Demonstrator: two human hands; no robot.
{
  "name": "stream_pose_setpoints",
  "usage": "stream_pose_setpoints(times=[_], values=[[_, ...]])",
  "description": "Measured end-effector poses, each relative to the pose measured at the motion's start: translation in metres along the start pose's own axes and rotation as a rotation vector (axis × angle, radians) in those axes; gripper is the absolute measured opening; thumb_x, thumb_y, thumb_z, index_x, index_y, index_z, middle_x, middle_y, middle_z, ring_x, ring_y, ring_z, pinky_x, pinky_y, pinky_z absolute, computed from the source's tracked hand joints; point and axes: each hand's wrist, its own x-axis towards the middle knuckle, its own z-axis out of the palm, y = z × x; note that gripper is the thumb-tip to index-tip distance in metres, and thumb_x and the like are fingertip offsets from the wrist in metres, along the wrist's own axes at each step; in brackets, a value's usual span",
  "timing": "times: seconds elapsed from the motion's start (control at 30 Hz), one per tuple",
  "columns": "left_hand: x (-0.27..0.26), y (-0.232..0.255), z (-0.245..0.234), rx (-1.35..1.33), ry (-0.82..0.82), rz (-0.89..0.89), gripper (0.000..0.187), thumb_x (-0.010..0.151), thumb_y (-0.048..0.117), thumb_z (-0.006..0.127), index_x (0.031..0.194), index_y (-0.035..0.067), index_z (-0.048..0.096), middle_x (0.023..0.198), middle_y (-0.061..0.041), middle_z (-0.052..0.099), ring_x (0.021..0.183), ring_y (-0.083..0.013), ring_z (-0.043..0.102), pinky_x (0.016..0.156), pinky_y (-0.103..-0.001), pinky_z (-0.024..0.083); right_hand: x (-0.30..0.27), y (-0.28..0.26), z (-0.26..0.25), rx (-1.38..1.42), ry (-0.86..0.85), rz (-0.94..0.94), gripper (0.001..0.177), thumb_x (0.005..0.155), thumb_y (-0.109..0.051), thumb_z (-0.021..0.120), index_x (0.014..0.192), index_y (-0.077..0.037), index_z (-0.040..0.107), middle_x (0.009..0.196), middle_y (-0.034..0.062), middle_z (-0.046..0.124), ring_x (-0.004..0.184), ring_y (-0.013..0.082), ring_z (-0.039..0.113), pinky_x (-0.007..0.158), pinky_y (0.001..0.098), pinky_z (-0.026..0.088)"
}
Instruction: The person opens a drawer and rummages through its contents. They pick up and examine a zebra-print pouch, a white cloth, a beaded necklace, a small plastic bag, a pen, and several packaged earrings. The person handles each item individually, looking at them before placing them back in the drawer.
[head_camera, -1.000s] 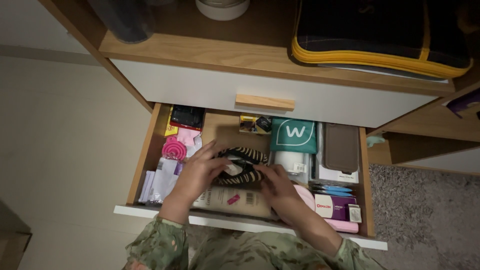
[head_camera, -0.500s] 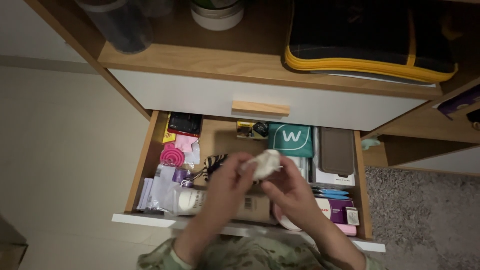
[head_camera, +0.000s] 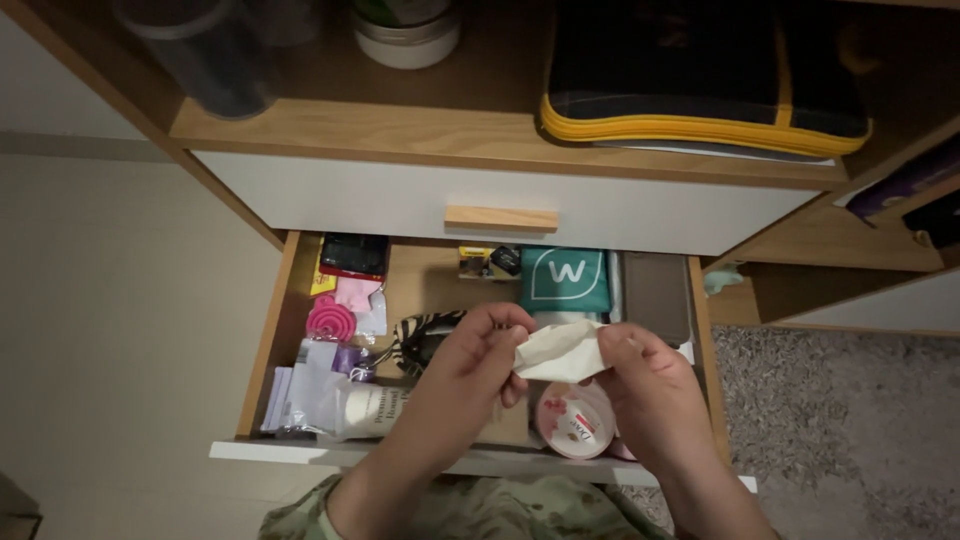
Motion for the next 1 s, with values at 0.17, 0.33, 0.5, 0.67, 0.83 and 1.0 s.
stream_pose_setpoints(times=[0.17, 0.33, 0.5, 0.67, 0.83, 1.0], values=[[-0.008, 0.001, -0.004, 0.126, -0.088, 0.156, 0.034, 0.101, 0.038, 0.048, 0.114, 0.013, 0.067, 0.101, -0.003, 0.062, 0.086, -0.0139, 0.062, 0.077, -0.028, 0.053, -0.01, -0.022, 0.016, -0.157, 0.208, 0.018, 0.016, 0.098, -0.01, 0.063, 0.096, 0.005, 0.07, 0.09, 0.0183, 0.071, 0.076, 0.0265, 0.062, 0.069, 0.0382, 0.051], [-0.015, 0.0, 0.002, 0.196, -0.266, 0.453, 0.047, 0.084, 0.018, 0.079, 0.126, 0.008, 0.06, 0.128, -0.007, 0.055, 0.109, -0.0162, 0.064, 0.098, -0.029, 0.058, -0.023, -0.036, 0.026, -0.19, 0.196, 0.014, 0.02, 0.098, -0.014, 0.067, 0.097, 0.005, 0.073, 0.081, 0.0182, 0.071, 0.067, 0.0235, 0.061, 0.058, 0.0337, 0.046], [-0.014, -0.007, 0.002, 0.259, -0.301, 0.625, 0.039, 0.094, 0.005, 0.066, 0.132, 0.012, 0.059, 0.143, -0.012, 0.059, 0.136, -0.0246, 0.059, 0.11, -0.034, 0.051, -0.017, -0.015, 0.01, -0.208, 0.011, -0.028, 0.021, 0.097, -0.017, 0.068, 0.08, -0.004, 0.071, 0.072, 0.0058, 0.063, 0.062, 0.017, 0.054, 0.056, 0.0335, 0.043], [0.004, -0.028, -0.001, 0.275, -0.106, 0.747, 0.022, 0.083, 0.0, 0.074, 0.099, 0.015, 0.069, 0.112, -0.004, 0.072, 0.108, -0.0196, 0.069, 0.098, -0.031, 0.052, -0.014, -0.009, 0.007, -0.146, 0.005, -0.058, 0.017, 0.095, -0.011, 0.067, 0.088, 0.003, 0.074, 0.096, 0.0094, 0.066, 0.076, 0.0194, 0.058, 0.067, 0.0324, 0.045], [0.019, -0.042, -0.003, -0.002, 0.057, 0.412, 0.035, 0.081, -0.012, 0.055, 0.093, 0.014, 0.074, 0.108, -0.004, 0.08, 0.096, -0.0181, 0.073, 0.076, -0.032, 0.061, -0.02, -0.015, 0.018, -0.235, 0.028, -0.109, 0.021, 0.094, -0.012, 0.068, 0.078, 0.001, 0.072, 0.093, 0.0083, 0.066, 0.08, 0.0197, 0.061, 0.071, 0.0348, 0.048], [0.042, -0.077, 0.001, -0.683, 0.052, 0.128, 0.019, 0.092, -0.002, 0.068, 0.108, 0.005, 0.063, 0.11, -0.014, 0.07, 0.106, -0.0294, 0.068, 0.088, -0.044, 0.063, -0.024, -0.024, 0.026, -0.542, 0.088, -0.102, 0.026, 0.097, -0.016, 0.068, 0.076, -0.001, 0.073, 0.079, 0.0042, 0.064, 0.072, 0.0154, 0.058, 0.067, 0.0316, 0.045]])
